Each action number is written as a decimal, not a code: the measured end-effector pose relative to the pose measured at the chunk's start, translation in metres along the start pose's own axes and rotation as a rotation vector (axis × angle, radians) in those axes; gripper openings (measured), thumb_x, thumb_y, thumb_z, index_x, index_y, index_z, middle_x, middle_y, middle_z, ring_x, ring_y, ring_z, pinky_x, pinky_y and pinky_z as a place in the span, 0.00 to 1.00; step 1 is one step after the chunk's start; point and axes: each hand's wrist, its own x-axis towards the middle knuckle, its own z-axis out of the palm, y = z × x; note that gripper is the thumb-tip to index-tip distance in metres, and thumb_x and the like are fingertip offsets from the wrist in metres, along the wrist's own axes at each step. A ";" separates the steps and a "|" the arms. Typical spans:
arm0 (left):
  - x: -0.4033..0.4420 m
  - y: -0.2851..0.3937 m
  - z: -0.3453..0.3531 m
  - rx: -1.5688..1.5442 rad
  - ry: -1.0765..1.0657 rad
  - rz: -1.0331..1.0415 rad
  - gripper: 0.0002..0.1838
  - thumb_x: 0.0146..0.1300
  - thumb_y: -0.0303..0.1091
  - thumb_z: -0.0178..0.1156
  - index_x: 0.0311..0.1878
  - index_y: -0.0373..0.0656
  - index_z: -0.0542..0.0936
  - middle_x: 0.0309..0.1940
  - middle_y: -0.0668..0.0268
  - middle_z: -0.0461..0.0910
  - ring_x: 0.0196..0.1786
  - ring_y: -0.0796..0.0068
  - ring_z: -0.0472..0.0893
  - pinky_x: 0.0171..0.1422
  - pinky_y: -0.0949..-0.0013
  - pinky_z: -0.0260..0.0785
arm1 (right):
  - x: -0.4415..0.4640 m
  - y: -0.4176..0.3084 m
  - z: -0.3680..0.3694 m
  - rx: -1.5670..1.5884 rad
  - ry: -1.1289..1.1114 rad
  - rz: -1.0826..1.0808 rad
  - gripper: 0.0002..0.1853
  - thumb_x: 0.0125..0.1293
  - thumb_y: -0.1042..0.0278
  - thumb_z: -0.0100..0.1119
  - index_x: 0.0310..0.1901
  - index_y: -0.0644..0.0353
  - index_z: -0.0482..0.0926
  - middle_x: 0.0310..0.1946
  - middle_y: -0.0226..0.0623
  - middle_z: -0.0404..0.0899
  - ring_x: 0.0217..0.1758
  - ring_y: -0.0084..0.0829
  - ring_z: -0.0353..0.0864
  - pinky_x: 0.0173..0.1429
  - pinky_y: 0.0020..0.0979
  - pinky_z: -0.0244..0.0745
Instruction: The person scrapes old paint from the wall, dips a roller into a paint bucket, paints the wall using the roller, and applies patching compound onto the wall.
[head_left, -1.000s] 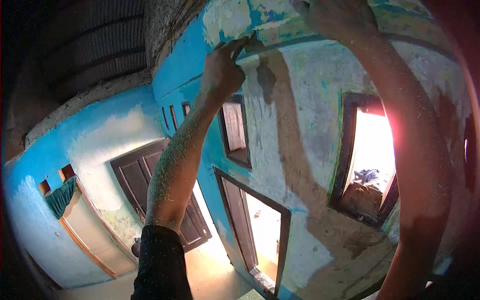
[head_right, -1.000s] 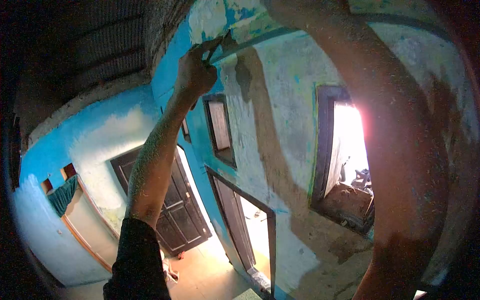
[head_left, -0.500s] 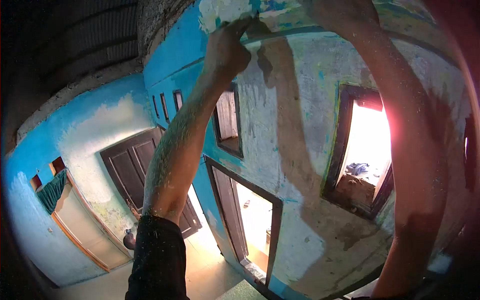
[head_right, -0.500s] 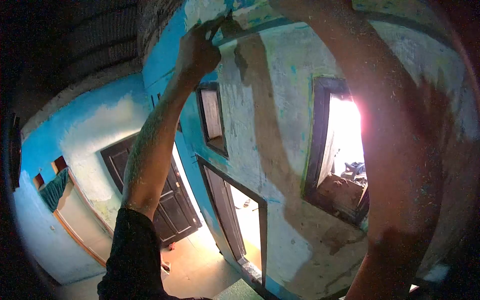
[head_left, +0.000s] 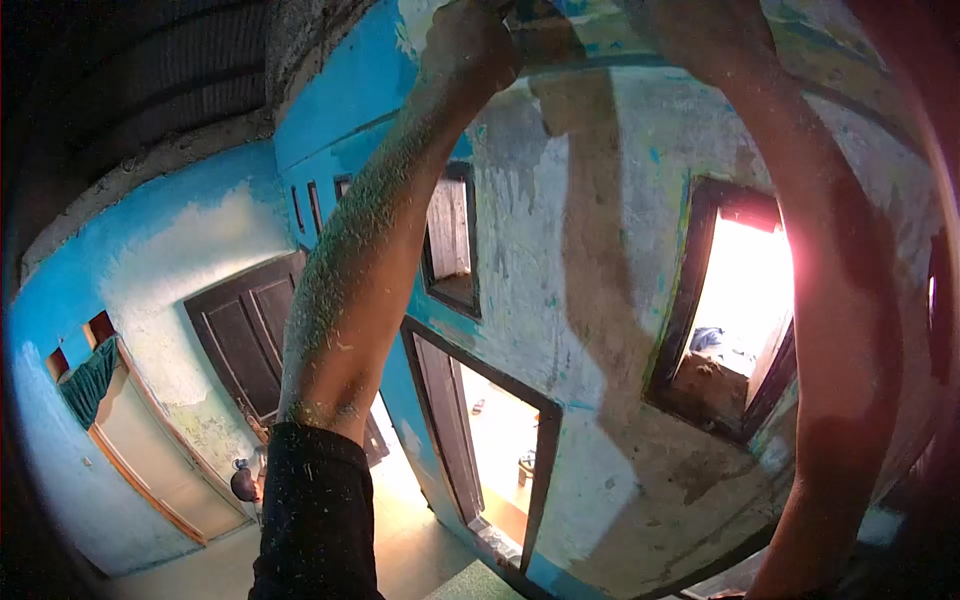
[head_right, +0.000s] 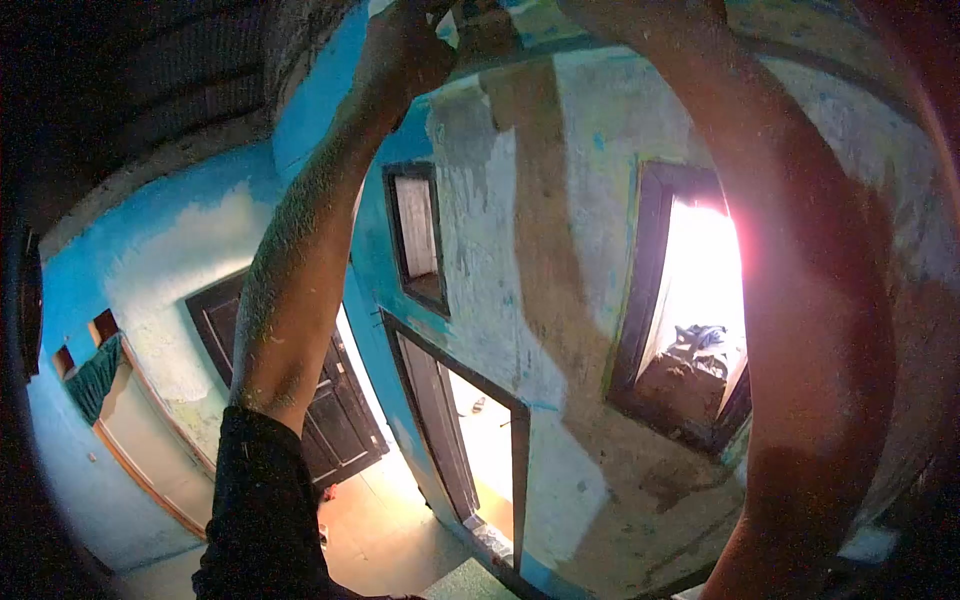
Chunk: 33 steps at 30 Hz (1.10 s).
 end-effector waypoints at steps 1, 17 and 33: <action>-0.020 0.007 -0.006 -0.135 0.209 0.262 0.33 0.48 0.15 0.52 0.62 0.46 0.80 0.52 0.43 0.81 0.55 0.51 0.82 0.52 0.56 0.74 | -0.002 -0.001 0.000 0.004 -0.004 0.003 0.31 0.76 0.48 0.39 0.78 0.34 0.48 0.78 0.37 0.53 0.80 0.43 0.49 0.79 0.64 0.31; -0.058 -0.001 -0.009 -0.064 0.131 0.199 0.29 0.50 0.21 0.61 0.58 0.54 0.82 0.48 0.52 0.82 0.51 0.47 0.82 0.56 0.50 0.77 | -0.003 -0.004 -0.006 -0.002 -0.015 0.014 0.32 0.75 0.47 0.41 0.78 0.33 0.47 0.78 0.36 0.54 0.80 0.43 0.50 0.79 0.65 0.31; 0.027 0.016 -0.044 -0.092 -0.062 0.122 0.34 0.47 0.15 0.54 0.61 0.49 0.81 0.52 0.47 0.82 0.53 0.45 0.82 0.56 0.51 0.75 | -0.001 0.004 -0.003 0.006 -0.034 0.012 0.32 0.76 0.48 0.38 0.79 0.36 0.45 0.79 0.35 0.50 0.81 0.43 0.48 0.78 0.66 0.30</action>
